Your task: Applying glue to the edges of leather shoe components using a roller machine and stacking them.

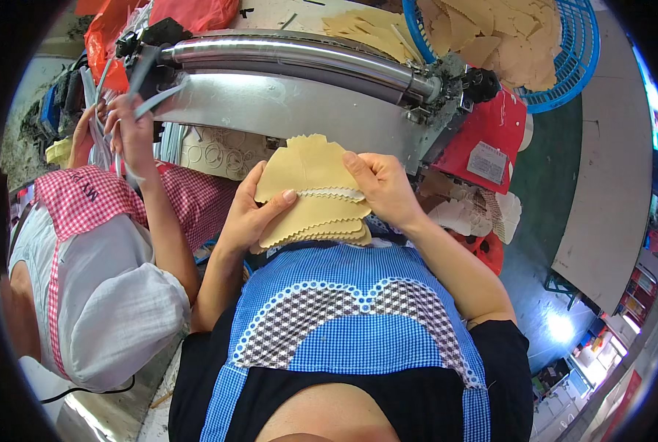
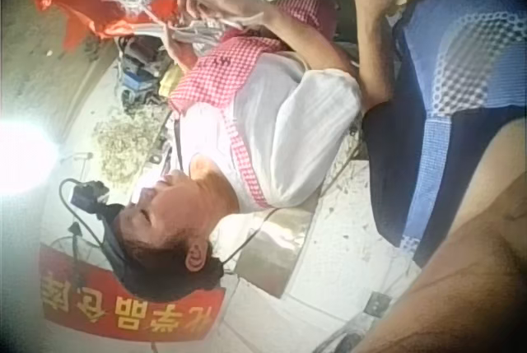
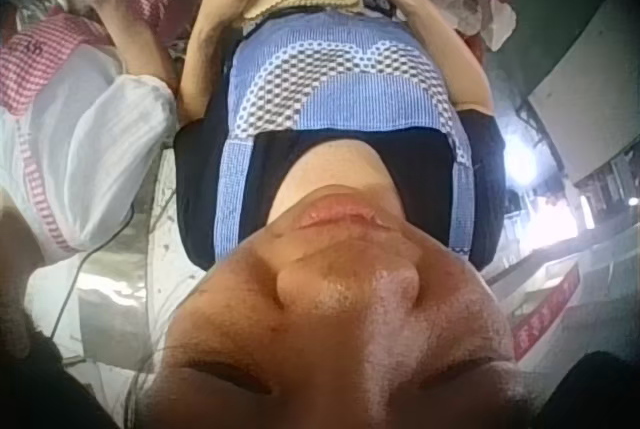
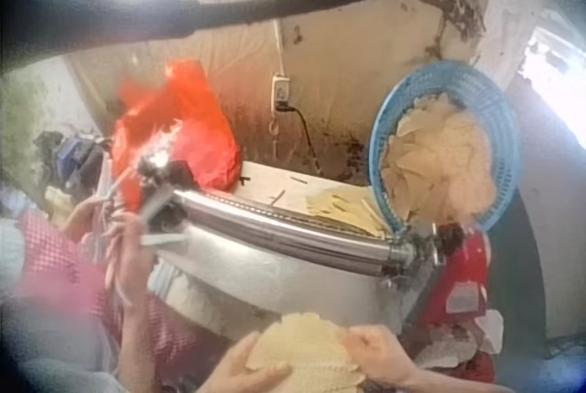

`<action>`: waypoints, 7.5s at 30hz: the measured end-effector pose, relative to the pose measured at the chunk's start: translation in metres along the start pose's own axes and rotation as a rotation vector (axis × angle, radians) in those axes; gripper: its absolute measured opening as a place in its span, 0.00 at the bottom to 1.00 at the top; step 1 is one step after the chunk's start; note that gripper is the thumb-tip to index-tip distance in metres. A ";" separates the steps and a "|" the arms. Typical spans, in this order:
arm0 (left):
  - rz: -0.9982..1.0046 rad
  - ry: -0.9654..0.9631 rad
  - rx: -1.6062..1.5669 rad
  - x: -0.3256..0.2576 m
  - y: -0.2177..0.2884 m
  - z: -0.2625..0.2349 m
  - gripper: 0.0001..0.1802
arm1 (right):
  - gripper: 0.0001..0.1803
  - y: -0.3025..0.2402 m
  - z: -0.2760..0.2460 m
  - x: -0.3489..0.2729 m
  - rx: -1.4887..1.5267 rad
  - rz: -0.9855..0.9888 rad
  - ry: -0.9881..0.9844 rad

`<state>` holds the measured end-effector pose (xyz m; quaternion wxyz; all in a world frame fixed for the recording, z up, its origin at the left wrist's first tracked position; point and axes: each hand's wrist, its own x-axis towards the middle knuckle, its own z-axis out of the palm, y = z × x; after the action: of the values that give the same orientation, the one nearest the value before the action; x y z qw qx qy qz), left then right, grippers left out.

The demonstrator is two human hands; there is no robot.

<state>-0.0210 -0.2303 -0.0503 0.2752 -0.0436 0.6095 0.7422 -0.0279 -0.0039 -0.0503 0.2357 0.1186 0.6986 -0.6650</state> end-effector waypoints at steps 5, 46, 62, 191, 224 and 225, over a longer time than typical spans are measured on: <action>-0.106 0.003 0.048 0.001 0.005 0.001 0.20 | 0.18 -0.015 -0.008 -0.003 -0.208 -0.188 -0.035; -0.034 0.179 0.019 -0.033 -0.025 -0.026 0.12 | 0.10 -0.048 -0.019 -0.021 -1.056 -0.881 0.442; 0.114 0.130 0.014 -0.021 -0.016 -0.017 0.12 | 0.10 -0.025 0.012 0.010 -0.361 -0.237 0.006; -0.051 0.266 0.002 0.004 0.024 -0.007 0.15 | 0.13 -0.147 -0.086 0.230 -0.785 -0.429 -0.556; 0.075 0.055 -0.065 -0.012 -0.008 -0.014 0.15 | 0.11 -0.025 -0.025 0.029 0.586 0.163 0.091; 0.098 0.059 -0.006 -0.003 -0.007 -0.012 0.14 | 0.11 -0.030 -0.019 0.040 0.674 0.094 0.129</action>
<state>-0.0182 -0.2422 -0.0581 0.2201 -0.0363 0.6164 0.7551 -0.0797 0.0068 -0.0434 0.1691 0.2637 0.4467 -0.8380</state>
